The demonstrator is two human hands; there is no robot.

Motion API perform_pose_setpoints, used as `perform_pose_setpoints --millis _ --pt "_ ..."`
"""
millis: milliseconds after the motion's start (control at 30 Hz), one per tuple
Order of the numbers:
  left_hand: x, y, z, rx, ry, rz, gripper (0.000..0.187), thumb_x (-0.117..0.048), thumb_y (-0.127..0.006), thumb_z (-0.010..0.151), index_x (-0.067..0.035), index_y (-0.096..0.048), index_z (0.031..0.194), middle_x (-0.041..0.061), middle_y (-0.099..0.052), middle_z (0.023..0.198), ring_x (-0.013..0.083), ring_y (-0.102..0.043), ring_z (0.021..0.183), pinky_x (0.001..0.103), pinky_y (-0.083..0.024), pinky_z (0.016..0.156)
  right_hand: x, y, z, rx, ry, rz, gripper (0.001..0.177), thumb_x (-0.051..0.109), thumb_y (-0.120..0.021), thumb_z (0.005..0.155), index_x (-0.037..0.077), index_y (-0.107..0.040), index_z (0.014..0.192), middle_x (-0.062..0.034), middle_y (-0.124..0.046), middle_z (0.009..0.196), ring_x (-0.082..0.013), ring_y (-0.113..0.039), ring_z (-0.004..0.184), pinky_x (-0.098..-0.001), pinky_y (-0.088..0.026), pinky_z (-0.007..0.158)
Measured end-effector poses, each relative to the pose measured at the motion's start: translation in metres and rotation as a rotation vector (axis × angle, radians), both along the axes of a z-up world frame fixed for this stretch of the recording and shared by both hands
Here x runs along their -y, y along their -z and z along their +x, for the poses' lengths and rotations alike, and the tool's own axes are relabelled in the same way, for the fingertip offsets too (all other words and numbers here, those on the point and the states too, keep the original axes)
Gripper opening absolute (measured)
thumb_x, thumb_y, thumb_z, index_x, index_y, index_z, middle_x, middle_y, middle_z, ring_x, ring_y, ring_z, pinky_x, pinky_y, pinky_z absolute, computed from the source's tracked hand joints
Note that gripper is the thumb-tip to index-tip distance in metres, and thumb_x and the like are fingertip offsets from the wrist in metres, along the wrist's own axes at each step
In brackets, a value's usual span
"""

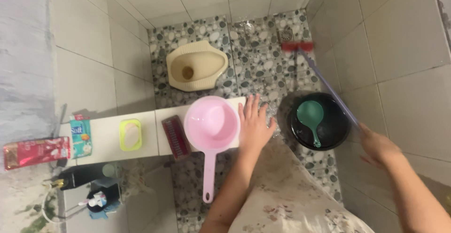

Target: The person cleans the bathroom floor by scrubbing the tiles with a brush and rinsing the surface with water from a bucket and a pink scoop.

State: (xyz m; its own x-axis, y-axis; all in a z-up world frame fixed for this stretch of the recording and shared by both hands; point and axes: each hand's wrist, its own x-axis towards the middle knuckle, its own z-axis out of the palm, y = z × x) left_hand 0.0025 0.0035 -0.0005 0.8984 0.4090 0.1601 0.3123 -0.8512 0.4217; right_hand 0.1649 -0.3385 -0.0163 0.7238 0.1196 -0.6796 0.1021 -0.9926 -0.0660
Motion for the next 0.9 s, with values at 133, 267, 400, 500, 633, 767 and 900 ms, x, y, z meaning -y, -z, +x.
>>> perform_pose_setpoints --millis 133,267,400,500,633,767,900 --pt "0.002 -0.003 -0.002 0.043 -0.011 -0.023 0.044 -0.029 -0.067 0.087 -0.006 -0.069 0.124 0.016 -0.049 0.155 0.0332 -0.035 0.151 0.057 -0.022 0.125 -0.007 0.004 0.018 -0.229 0.095 -0.169 0.086 0.018 -0.051 0.096 0.033 -0.016 0.173 -0.0287 -0.073 0.117 -0.0439 -0.079 0.105 -0.05 -0.062 0.093" --pt "0.001 -0.003 -0.001 0.06 -0.019 -0.032 0.045 -0.029 -0.068 0.086 -0.005 -0.068 0.124 0.017 -0.05 0.154 0.0339 -0.035 0.15 0.057 -0.022 0.125 0.108 0.008 -0.028 -0.071 -0.426 -0.238 0.111 0.028 -0.067 0.076 0.031 -0.01 0.172 -0.0149 -0.067 0.134 -0.0356 -0.074 0.11 -0.0461 -0.059 0.097" --pt "0.001 -0.005 0.002 0.041 -0.018 -0.023 0.046 -0.03 -0.068 0.085 -0.005 -0.068 0.123 0.017 -0.05 0.153 0.0337 -0.036 0.149 0.058 -0.022 0.124 0.126 0.024 -0.026 -0.266 0.064 -0.406 0.061 0.038 -0.035 0.108 0.043 -0.02 0.167 -0.0182 -0.067 0.136 -0.0425 -0.079 0.11 -0.0476 -0.064 0.091" --pt "0.0 -0.006 0.001 0.02 -0.007 -0.005 0.045 -0.031 -0.069 0.086 -0.005 -0.068 0.123 0.017 -0.05 0.153 0.0327 -0.036 0.15 0.058 -0.021 0.124 0.094 0.037 0.009 -0.108 -0.497 -0.27 0.121 0.042 -0.077 0.073 0.025 -0.013 0.173 -0.013 -0.066 0.138 -0.0324 -0.071 0.119 -0.0417 -0.06 0.101" --pt "0.001 -0.002 0.002 0.025 -0.011 -0.014 0.046 -0.033 -0.069 0.087 -0.006 -0.068 0.123 0.015 -0.049 0.154 0.0319 -0.035 0.151 0.058 -0.02 0.125 -0.008 0.024 0.061 -0.098 -0.058 -0.13 0.075 0.034 -0.046 0.1 0.029 -0.021 0.17 -0.0218 -0.071 0.128 -0.039 -0.073 0.106 -0.0484 -0.059 0.092" --pt "0.0 -0.005 0.003 0.003 -0.007 -0.02 0.045 -0.032 -0.068 0.086 -0.007 -0.069 0.124 0.015 -0.049 0.155 0.0322 -0.035 0.151 0.057 -0.021 0.124 -0.036 0.0 0.074 -0.169 0.027 -0.191 0.062 0.026 -0.031 0.109 0.03 -0.022 0.17 -0.0259 -0.075 0.113 -0.0408 -0.078 0.086 -0.049 -0.061 0.08" --pt "0.001 -0.004 0.002 0.026 -0.014 -0.023 0.045 -0.031 -0.068 0.086 -0.007 -0.069 0.124 0.016 -0.048 0.155 0.0321 -0.035 0.151 0.057 -0.021 0.125 0.106 0.013 0.046 0.072 -0.299 0.023 0.042 0.04 -0.037 0.107 0.018 -0.044 0.142 -0.0266 -0.072 0.103 -0.0447 -0.068 0.087 -0.0553 -0.056 0.069"
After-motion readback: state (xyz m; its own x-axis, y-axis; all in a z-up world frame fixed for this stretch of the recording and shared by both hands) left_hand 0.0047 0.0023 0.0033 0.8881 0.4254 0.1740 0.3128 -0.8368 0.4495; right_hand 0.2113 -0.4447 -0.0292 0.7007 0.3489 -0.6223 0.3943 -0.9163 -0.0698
